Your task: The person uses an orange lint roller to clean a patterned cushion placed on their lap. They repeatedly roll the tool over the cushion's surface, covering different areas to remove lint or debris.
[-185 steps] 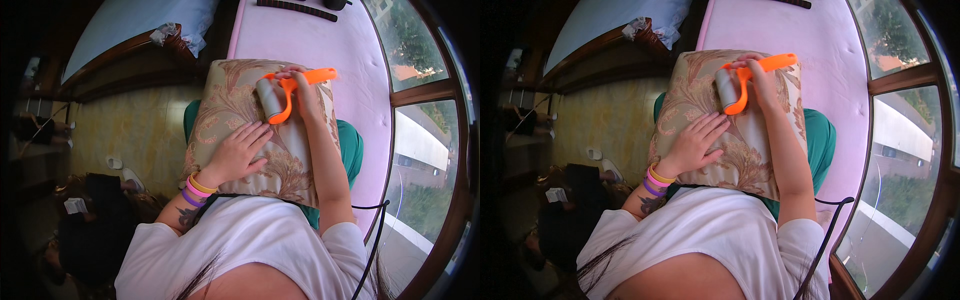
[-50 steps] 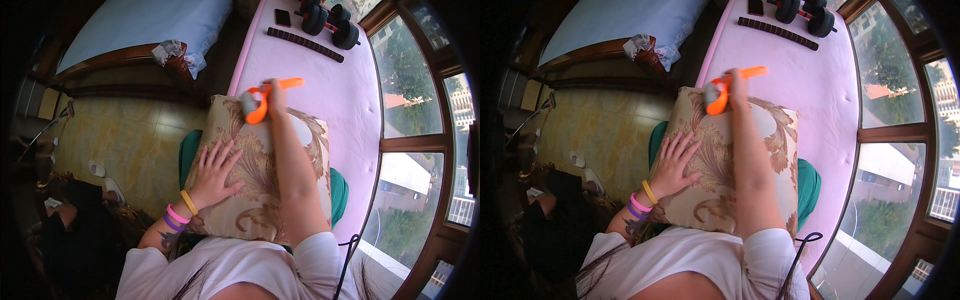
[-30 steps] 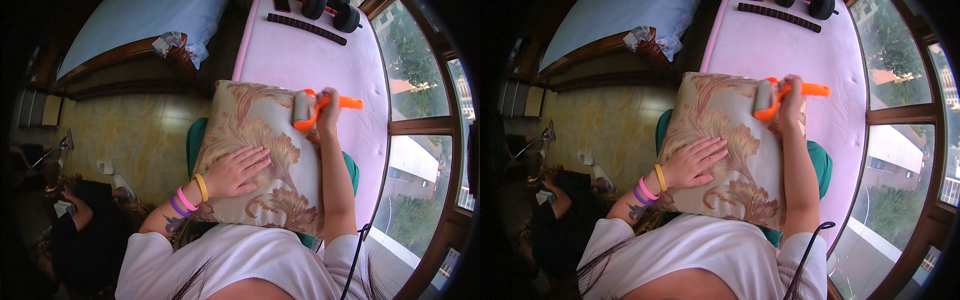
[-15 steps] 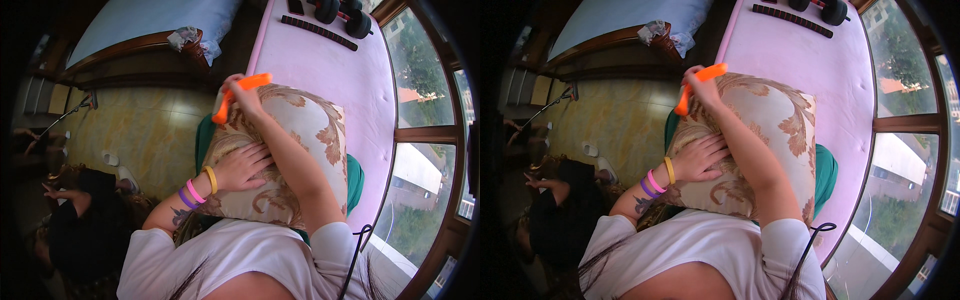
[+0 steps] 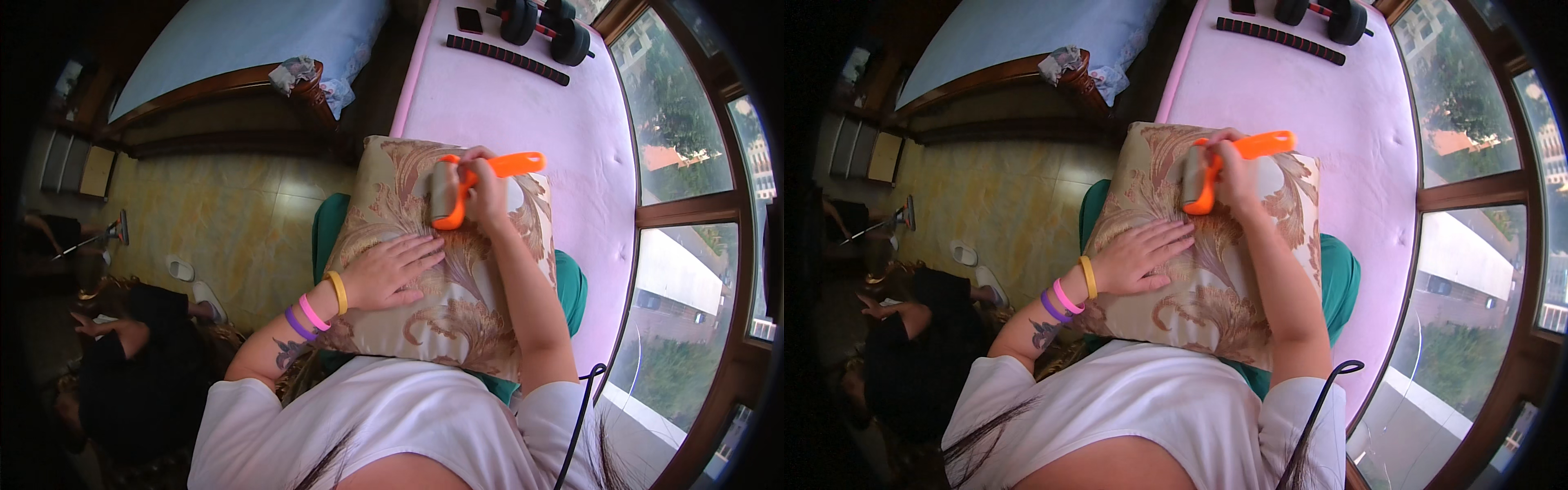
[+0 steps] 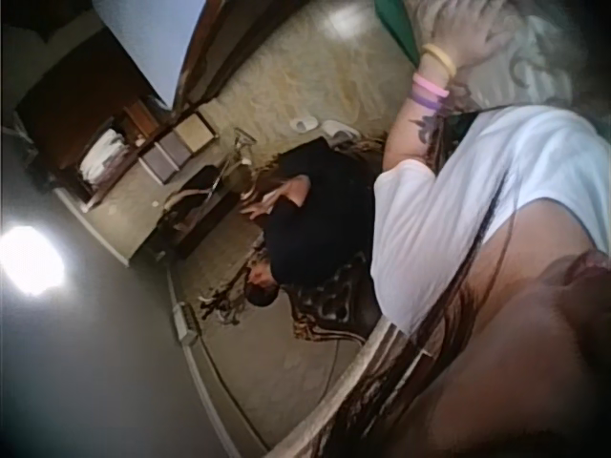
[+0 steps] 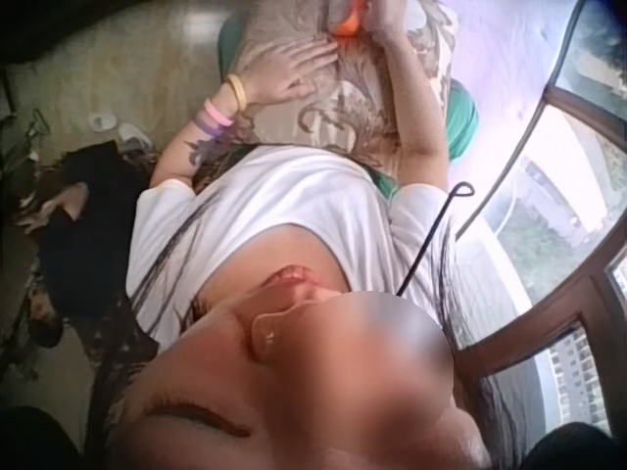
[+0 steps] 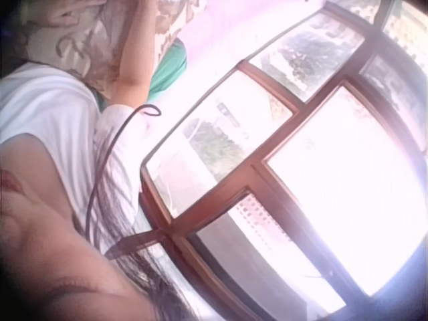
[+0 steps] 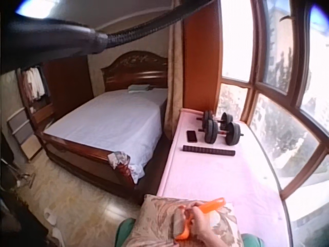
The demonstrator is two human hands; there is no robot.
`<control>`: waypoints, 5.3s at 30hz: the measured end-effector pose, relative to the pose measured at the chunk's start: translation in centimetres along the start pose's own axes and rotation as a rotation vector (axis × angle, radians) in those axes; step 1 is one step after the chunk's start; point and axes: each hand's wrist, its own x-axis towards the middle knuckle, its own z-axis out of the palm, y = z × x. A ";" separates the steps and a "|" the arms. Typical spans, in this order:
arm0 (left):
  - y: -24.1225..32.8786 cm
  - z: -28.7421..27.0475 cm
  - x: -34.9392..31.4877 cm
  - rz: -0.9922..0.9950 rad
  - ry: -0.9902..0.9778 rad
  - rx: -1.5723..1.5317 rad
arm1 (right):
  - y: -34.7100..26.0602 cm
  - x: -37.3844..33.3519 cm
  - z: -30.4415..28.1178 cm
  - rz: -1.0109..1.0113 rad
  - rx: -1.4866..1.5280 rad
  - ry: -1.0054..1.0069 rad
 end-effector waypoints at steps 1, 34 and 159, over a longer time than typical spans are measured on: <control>0.0 0.0 0.0 0.004 0.001 0.002 | -0.3 -0.3 -1.2 -0.009 0.023 0.049; 3.3 1.2 1.0 0.224 -0.138 -0.009 | -0.4 -4.2 4.9 0.180 0.090 -0.113; 8.6 2.9 -2.3 -0.214 0.016 0.286 | -7.0 -25.0 -4.7 -0.249 -0.171 0.249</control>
